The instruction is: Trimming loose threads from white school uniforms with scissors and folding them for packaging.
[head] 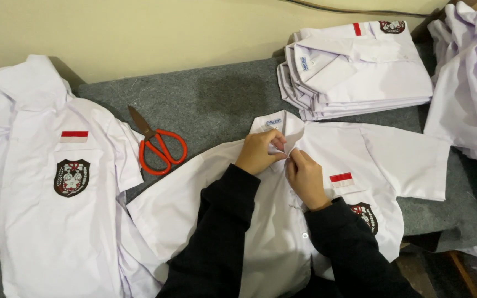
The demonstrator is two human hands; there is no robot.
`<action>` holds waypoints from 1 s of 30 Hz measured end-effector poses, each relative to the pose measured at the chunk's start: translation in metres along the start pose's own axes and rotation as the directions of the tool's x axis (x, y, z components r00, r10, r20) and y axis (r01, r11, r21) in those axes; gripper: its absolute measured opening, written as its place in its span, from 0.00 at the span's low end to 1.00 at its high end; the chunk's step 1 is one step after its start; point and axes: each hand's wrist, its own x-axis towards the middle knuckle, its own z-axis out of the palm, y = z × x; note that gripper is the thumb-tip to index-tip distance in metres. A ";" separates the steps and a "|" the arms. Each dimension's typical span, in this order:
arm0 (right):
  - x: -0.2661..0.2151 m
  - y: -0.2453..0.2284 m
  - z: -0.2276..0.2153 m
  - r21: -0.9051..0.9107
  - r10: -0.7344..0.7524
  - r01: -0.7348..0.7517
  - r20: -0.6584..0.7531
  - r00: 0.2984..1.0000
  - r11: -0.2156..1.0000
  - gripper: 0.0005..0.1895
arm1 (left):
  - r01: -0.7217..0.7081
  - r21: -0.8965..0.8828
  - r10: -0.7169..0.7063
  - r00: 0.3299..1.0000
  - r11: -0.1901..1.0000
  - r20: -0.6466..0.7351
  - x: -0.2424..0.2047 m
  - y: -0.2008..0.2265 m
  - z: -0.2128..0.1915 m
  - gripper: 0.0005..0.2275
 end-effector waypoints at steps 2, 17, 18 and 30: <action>0.000 0.002 0.000 0.039 0.009 -0.009 0.005 1.000 0.999 0.04 | 0.007 0.001 -0.007 1.000 1.000 0.004 0.000 0.001 0.000 0.18; 0.002 -0.001 0.003 -0.006 0.006 -0.006 -0.078 0.997 1.000 0.05 | -0.083 0.178 0.079 0.996 0.981 0.030 -0.002 0.001 0.008 0.12; 0.003 -0.001 0.001 0.013 -0.004 0.005 -0.084 0.996 1.000 0.05 | -0.106 0.211 0.100 0.994 0.972 0.043 -0.003 -0.002 0.013 0.12; 0.008 0.006 -0.012 0.354 0.153 -0.168 0.070 0.986 0.920 0.03 | -0.133 0.228 0.118 0.990 0.965 0.077 -0.004 0.018 0.010 0.20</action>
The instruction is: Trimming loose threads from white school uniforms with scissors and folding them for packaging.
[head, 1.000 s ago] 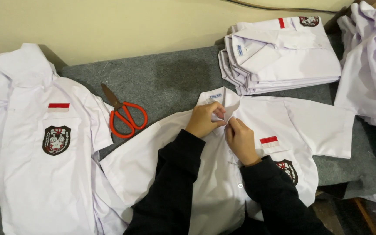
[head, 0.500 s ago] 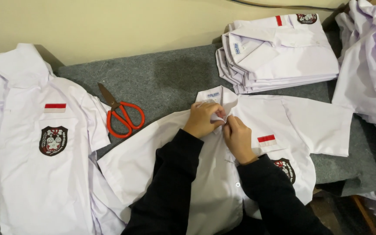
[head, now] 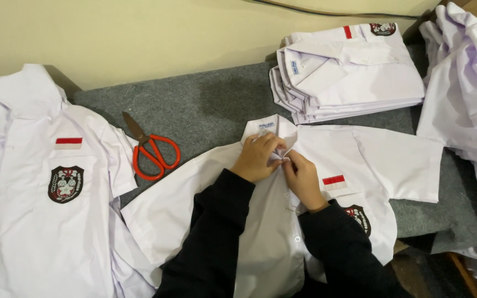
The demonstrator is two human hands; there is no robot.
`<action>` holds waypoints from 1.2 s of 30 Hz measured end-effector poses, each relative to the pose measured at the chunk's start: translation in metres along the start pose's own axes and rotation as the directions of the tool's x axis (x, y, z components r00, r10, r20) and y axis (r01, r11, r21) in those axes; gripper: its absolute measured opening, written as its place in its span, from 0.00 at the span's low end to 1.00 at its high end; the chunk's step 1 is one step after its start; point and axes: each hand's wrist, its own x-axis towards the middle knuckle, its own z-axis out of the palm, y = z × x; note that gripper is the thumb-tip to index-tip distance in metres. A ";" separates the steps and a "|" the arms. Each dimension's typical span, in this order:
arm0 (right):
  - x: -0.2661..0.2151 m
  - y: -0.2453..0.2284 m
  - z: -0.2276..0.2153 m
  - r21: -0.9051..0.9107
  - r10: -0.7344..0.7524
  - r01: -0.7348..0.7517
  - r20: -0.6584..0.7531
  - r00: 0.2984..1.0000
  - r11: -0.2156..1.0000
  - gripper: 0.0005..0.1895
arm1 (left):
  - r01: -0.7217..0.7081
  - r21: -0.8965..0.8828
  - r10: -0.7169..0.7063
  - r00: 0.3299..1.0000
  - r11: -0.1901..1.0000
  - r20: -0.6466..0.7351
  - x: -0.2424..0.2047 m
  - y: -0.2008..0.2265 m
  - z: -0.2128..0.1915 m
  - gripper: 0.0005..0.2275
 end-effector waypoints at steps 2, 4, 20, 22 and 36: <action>0.001 -0.004 -0.004 0.014 0.016 -0.017 0.023 1.000 1.000 0.02 | 0.003 0.004 -0.003 1.000 1.000 -0.010 0.000 0.001 -0.003 0.20; 0.003 -0.012 -0.010 -0.014 0.044 -0.043 0.078 0.996 0.999 0.02 | 0.006 -0.020 -0.006 1.000 1.000 0.013 0.000 0.003 -0.006 0.19; 0.005 -0.002 0.001 -0.132 0.228 -0.208 0.165 0.959 0.969 0.06 | -0.013 -0.072 -0.001 0.982 0.997 -0.189 0.001 0.001 -0.025 0.10; 0.003 0.003 0.004 -0.153 0.200 -0.178 0.142 0.969 0.972 0.06 | -0.008 -0.078 -0.007 0.981 0.997 -0.196 0.001 0.001 -0.026 0.08; 0.006 -0.016 0.024 -0.340 0.019 -0.040 -0.065 0.998 0.940 0.05 | 0.009 -0.107 -0.036 0.967 0.994 -0.254 -0.001 0.020 -0.031 0.04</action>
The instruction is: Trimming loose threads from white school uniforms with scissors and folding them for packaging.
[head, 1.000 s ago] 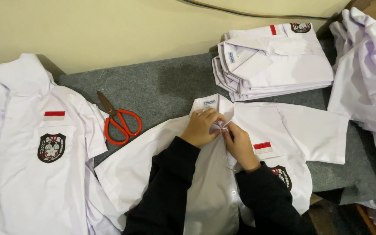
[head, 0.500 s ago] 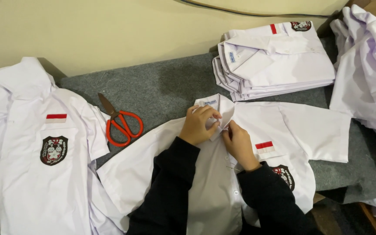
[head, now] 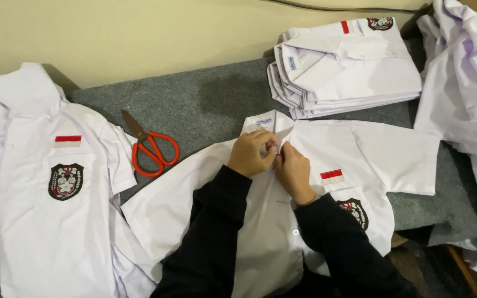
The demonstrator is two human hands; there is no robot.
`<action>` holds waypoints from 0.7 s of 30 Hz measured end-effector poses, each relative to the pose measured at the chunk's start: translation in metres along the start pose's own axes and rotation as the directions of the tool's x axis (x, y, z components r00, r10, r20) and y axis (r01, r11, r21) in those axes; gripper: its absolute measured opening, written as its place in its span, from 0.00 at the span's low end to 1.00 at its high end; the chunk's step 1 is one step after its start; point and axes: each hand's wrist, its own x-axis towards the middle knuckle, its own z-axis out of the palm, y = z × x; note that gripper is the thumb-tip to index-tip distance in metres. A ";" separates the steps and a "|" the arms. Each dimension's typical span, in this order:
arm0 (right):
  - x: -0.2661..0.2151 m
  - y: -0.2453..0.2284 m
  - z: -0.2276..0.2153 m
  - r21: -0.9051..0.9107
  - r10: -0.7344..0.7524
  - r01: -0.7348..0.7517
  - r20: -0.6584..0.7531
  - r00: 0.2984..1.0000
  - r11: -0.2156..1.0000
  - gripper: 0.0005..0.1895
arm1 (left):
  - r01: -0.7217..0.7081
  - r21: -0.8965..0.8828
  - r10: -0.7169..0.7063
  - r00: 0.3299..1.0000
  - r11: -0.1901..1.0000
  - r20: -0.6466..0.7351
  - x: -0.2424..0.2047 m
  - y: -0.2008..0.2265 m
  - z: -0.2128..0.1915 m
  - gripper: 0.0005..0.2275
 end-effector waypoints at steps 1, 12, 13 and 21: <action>0.002 -0.006 -0.006 -0.011 -0.013 0.013 -0.033 0.999 1.000 0.05 | 0.074 -0.012 -0.074 0.997 0.997 0.012 -0.001 0.005 0.002 0.02; 0.004 0.029 -0.013 0.298 0.094 -0.168 0.247 0.964 0.940 0.06 | 0.522 0.189 -0.550 0.820 0.832 0.159 -0.042 0.050 0.029 0.07; 0.005 0.031 -0.017 0.341 0.096 -0.199 0.295 0.950 0.919 0.06 | 0.537 0.178 -0.563 0.810 0.825 0.164 -0.042 0.050 0.030 0.08; 0.021 0.041 -0.038 0.515 -0.017 -0.242 0.448 0.894 0.822 0.08 | 0.597 0.197 -0.614 0.789 0.778 0.031 -0.046 0.036 0.077 0.13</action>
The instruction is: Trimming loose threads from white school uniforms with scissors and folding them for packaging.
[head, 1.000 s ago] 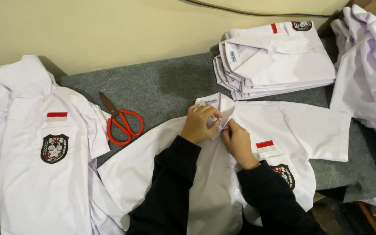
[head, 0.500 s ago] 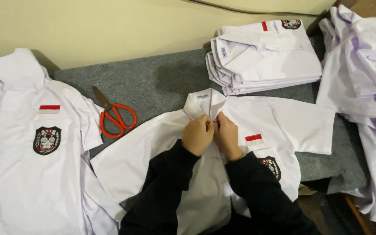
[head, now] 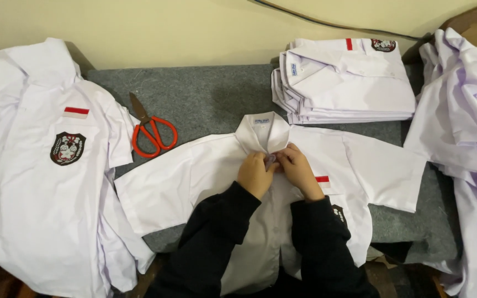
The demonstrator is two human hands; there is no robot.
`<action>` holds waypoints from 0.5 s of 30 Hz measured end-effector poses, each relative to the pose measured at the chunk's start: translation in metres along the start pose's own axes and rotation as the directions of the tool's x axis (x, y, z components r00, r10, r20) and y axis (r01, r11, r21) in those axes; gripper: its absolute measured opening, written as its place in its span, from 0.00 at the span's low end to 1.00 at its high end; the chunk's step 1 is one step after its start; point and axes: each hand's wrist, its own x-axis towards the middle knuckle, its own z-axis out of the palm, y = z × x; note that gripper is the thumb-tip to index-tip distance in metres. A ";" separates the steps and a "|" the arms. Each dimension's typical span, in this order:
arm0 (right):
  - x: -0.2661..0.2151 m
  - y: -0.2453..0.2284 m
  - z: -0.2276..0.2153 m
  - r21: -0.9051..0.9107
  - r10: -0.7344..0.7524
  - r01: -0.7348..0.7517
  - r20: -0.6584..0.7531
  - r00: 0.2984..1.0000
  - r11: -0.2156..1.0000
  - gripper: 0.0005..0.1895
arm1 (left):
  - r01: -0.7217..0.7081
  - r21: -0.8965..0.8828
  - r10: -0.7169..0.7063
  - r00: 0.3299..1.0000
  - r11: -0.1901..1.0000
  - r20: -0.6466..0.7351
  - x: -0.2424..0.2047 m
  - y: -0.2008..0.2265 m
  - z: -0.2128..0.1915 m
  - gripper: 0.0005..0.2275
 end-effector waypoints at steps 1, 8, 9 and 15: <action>0.002 0.003 -0.003 -0.070 -0.064 0.065 0.016 0.998 0.995 0.08 | 0.002 0.010 -0.001 1.000 1.000 -0.015 0.001 -0.001 0.006 0.14; -0.009 -0.021 -0.005 0.053 0.076 -0.074 -0.049 0.996 0.996 0.11 | 0.012 0.153 0.011 0.989 0.988 -0.145 -0.003 0.014 0.020 0.17; -0.009 -0.021 -0.004 0.079 0.108 -0.103 -0.066 0.992 0.992 0.11 | -0.034 0.170 0.071 0.973 0.985 -0.219 -0.003 0.011 0.023 0.15; -0.013 -0.038 -0.002 0.195 0.223 -0.201 -0.099 0.970 0.960 0.08 | -0.101 0.187 0.172 0.894 0.977 -0.414 -0.008 0.009 0.032 0.09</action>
